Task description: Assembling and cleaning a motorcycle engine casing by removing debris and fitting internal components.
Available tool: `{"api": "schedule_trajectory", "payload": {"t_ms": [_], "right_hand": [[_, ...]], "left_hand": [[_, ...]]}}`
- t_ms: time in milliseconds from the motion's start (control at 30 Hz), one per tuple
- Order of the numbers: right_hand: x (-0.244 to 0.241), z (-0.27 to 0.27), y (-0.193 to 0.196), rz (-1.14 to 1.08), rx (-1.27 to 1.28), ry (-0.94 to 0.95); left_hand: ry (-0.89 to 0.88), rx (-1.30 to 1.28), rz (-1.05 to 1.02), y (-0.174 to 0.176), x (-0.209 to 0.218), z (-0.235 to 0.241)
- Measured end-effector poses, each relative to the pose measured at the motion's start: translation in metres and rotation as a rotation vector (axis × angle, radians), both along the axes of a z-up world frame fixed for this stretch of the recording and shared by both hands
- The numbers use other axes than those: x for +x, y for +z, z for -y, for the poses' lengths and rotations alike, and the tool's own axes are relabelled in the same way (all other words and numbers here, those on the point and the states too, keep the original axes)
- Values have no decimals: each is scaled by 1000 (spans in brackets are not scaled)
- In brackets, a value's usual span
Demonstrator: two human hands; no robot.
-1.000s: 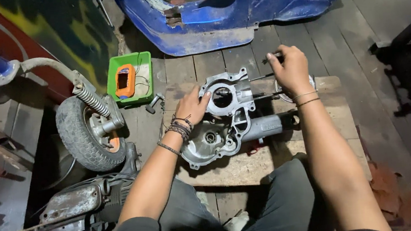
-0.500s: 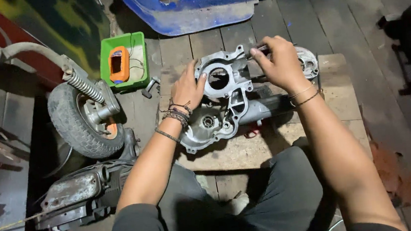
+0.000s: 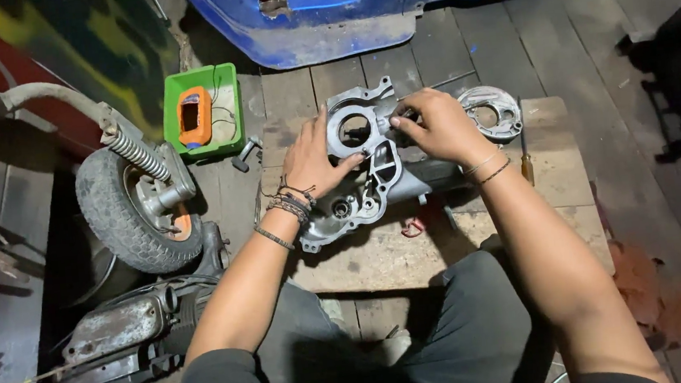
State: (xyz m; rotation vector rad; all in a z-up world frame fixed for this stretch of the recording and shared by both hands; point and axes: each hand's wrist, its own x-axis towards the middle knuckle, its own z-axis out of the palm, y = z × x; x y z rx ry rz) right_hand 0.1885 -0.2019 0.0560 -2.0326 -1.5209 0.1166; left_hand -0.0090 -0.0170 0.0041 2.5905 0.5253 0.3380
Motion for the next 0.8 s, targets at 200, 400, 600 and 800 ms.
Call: {"api": "schedule_trajectory", "payload": {"t_ms": [200, 400, 600, 800], "right_hand": [[1, -3, 0, -11, 6, 13], [18, 10, -16, 16, -70, -23], [26, 20, -3, 22, 69, -92], [21, 17, -3, -47, 23, 9]], "left_hand": [[32, 39, 67, -17, 4, -4], [51, 64, 64, -12, -2, 3], [53, 88, 111, -23, 4, -4], [69, 87, 93, -27, 4, -4]]}}
